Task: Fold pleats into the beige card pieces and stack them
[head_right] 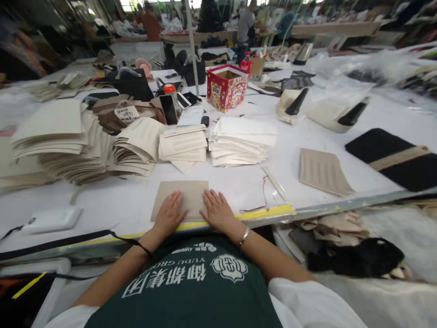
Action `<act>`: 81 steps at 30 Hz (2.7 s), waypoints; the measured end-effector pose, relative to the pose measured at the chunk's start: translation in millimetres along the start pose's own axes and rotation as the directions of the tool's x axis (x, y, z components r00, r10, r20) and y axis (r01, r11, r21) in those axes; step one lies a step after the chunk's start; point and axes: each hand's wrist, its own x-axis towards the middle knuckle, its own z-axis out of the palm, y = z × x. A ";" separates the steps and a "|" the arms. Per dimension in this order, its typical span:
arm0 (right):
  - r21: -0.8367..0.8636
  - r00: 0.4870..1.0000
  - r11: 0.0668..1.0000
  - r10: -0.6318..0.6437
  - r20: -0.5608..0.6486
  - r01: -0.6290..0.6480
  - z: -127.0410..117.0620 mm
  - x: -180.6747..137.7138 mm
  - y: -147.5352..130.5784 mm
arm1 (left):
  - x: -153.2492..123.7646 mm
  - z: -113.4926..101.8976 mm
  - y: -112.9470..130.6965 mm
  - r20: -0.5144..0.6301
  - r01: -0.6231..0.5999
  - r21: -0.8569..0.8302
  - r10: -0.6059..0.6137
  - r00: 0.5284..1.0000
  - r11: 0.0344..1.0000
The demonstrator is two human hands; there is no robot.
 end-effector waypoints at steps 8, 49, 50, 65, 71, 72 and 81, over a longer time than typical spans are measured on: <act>-0.013 0.995 0.995 0.095 0.025 -0.094 3.8 19.9 -13.8 | -12.4 -3.8 -12.5 0.327 0.167 0.090 -0.187 0.926 0.982; 0.327 0.997 0.942 -0.050 -0.066 0.068 7.6 26.6 -51.1 | -5.0 -13.4 -15.6 0.215 0.084 -0.292 -0.020 0.976 0.953; 0.317 0.997 0.947 -0.040 -0.058 0.057 7.9 27.2 -50.8 | -4.7 -11.1 -16.0 0.232 0.104 -0.285 -0.036 0.972 0.953; 0.247 0.997 0.969 -0.002 -0.082 0.023 9.7 46.1 -39.4 | 3.9 -7.5 -39.5 0.260 0.119 -0.119 -0.085 0.962 0.986; 0.198 0.996 0.979 0.058 -0.062 -0.045 4.9 61.4 -34.2 | 10.8 -14.1 -51.0 0.237 0.270 0.049 -0.274 0.932 0.962; 0.196 0.996 0.980 0.045 -0.075 -0.029 6.1 63.4 -34.2 | 12.9 -12.6 -49.8 0.224 0.214 0.051 -0.220 0.949 0.976; 0.212 0.992 0.975 0.086 -0.089 -0.065 11.5 77.3 -33.6 | 27.5 -1.5 -46.8 0.203 0.235 0.087 -0.248 0.947 0.968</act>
